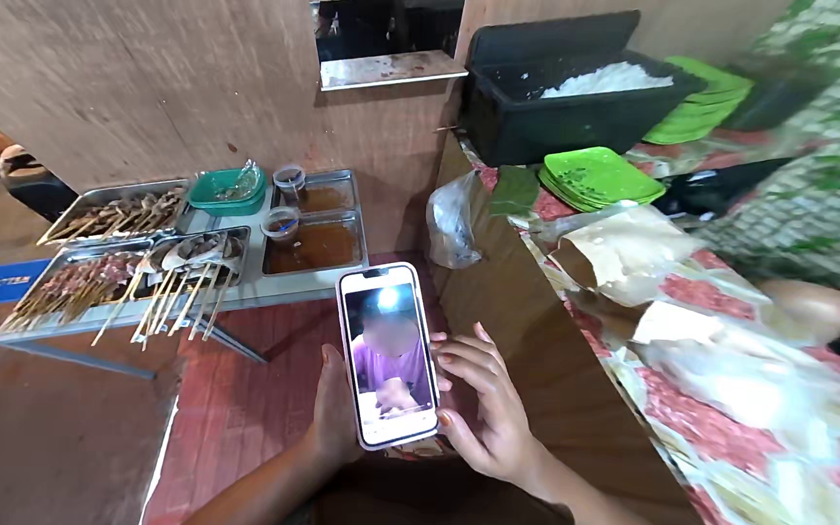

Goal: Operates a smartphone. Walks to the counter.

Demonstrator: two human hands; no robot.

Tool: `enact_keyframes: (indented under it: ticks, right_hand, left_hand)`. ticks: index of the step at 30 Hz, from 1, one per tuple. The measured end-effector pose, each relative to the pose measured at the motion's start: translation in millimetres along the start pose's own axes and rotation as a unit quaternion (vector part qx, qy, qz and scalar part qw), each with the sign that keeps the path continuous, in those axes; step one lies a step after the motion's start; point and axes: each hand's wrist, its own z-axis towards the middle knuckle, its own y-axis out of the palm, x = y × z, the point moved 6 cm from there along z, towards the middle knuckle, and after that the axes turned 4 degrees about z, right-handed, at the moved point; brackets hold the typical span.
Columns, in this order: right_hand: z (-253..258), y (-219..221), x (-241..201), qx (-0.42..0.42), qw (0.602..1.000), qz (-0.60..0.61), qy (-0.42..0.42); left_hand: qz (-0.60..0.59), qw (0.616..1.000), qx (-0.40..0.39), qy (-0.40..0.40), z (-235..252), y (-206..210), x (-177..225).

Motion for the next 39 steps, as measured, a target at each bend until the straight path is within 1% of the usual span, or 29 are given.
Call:
enact_keyframes:
  ticks: [2,7,9,12,16,20,25,28,32,35,39]
  right_hand:
    - [-0.1,4.3,-1.7,0.000,1.000,-0.002,0.004]
    - [0.6,11.7,-4.8,0.002,1.000,-0.002,0.005]
    - [0.9,13.0,-5.2,0.004,1.000,-0.003,0.006]
    - [1.5,13.8,-6.0,0.005,1.000,-0.005,0.003]
    - [5.6,8.9,-10.0,0.014,0.999,-0.042,-0.007]
    - [31.3,2.5,-10.4,-0.034,0.993,-0.110,-0.001]
    - [59.9,2.1,-6.9,-0.078,0.984,-0.159,-0.002]
    - [64.1,0.8,-2.5,-0.083,0.982,-0.168,0.005]
    - [63.5,-5.7,5.4,-0.095,0.979,-0.181,0.015]
    - [58.6,-25.0,3.5,-0.052,0.991,-0.127,0.004]
    - [41.5,-60.6,2.6,0.061,0.995,-0.070,-0.046]
  left_hand:
    - [0.004,1.000,0.014,-0.005,-2.0,-4.0,2.6]
    - [-0.005,1.000,-0.001,-0.021,-2.3,-5.1,8.6]
    - [-0.008,1.000,0.014,-0.020,-2.8,-8.2,9.6]
    - [-0.014,1.000,0.010,-0.024,-2.4,-9.6,10.0]
    - [0.010,0.999,0.037,-0.034,-1.1,-11.5,6.6]
    - [0.060,0.992,0.086,-0.074,0.8,-9.8,-2.4]
    - [0.084,0.990,0.058,-0.100,5.6,-0.1,-16.8]
    - [0.098,0.988,0.060,-0.104,7.9,7.4,-21.6]
    - [0.117,0.987,0.069,-0.090,10.5,11.2,-30.6]
    - [0.108,0.989,0.062,-0.084,14.7,17.8,-36.8]
    - [0.064,0.993,0.054,-0.083,17.9,24.6,-45.1]
